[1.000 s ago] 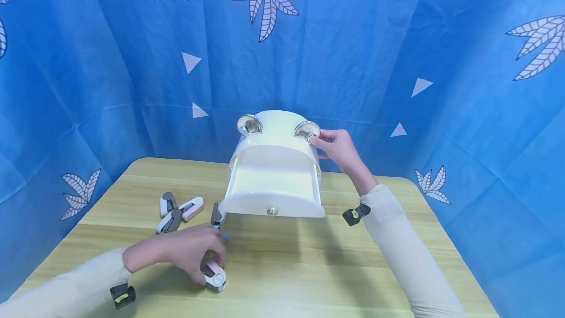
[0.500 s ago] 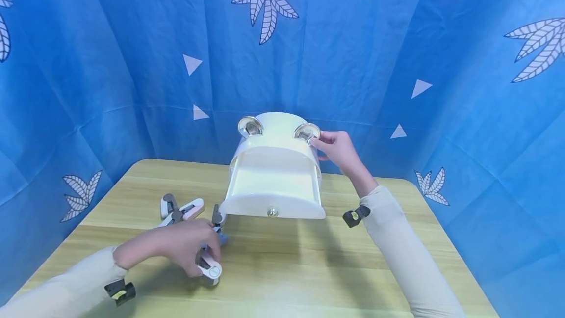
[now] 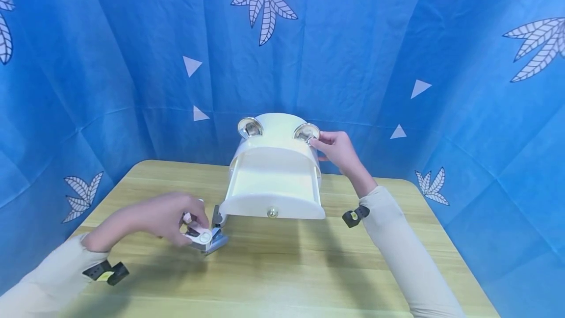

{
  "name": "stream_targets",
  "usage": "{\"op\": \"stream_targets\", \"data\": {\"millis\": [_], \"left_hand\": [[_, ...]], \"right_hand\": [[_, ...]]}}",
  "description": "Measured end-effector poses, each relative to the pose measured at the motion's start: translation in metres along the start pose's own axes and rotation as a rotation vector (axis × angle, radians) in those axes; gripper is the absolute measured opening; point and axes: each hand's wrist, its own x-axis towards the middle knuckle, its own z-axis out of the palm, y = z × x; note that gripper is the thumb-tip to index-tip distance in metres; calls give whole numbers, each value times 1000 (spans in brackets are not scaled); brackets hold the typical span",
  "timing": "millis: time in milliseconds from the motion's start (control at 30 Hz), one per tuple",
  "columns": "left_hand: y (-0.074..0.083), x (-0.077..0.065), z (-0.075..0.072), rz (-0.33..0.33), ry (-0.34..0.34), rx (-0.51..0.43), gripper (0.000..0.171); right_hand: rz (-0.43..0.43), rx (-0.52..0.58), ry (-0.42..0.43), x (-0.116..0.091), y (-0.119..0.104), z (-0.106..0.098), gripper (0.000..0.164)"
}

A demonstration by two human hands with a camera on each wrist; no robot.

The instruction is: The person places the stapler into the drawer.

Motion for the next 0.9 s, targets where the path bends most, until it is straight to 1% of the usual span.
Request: {"op": "stream_targets", "data": {"millis": [100,233,367,500,600,667,767,900], "left_hand": [[-1,-2,-11,-29,31,16,31],[0,-3,-25,-35,70,43,29],[6,-2,-41,-59,101,55,29],[14,2,-56,-45,165,104,28],[20,8,-66,-17,221,157,27],[24,12,-72,-11,257,179,27],[30,21,-79,-1,311,182,29],[36,38,-84,4,371,174,32]], "right_hand": [[2,-1,0,0,-1,0,43],[-1,-14,-2,0,-3,-1,42],[-9,-14,1,1,-4,-1,42],[-13,-14,14,1,-3,0,42],[-10,-18,17,1,-2,0,42],[-6,-18,17,1,-1,0,43],[-5,-14,13,0,0,1,42],[-9,-10,9,0,1,2,41]]}}
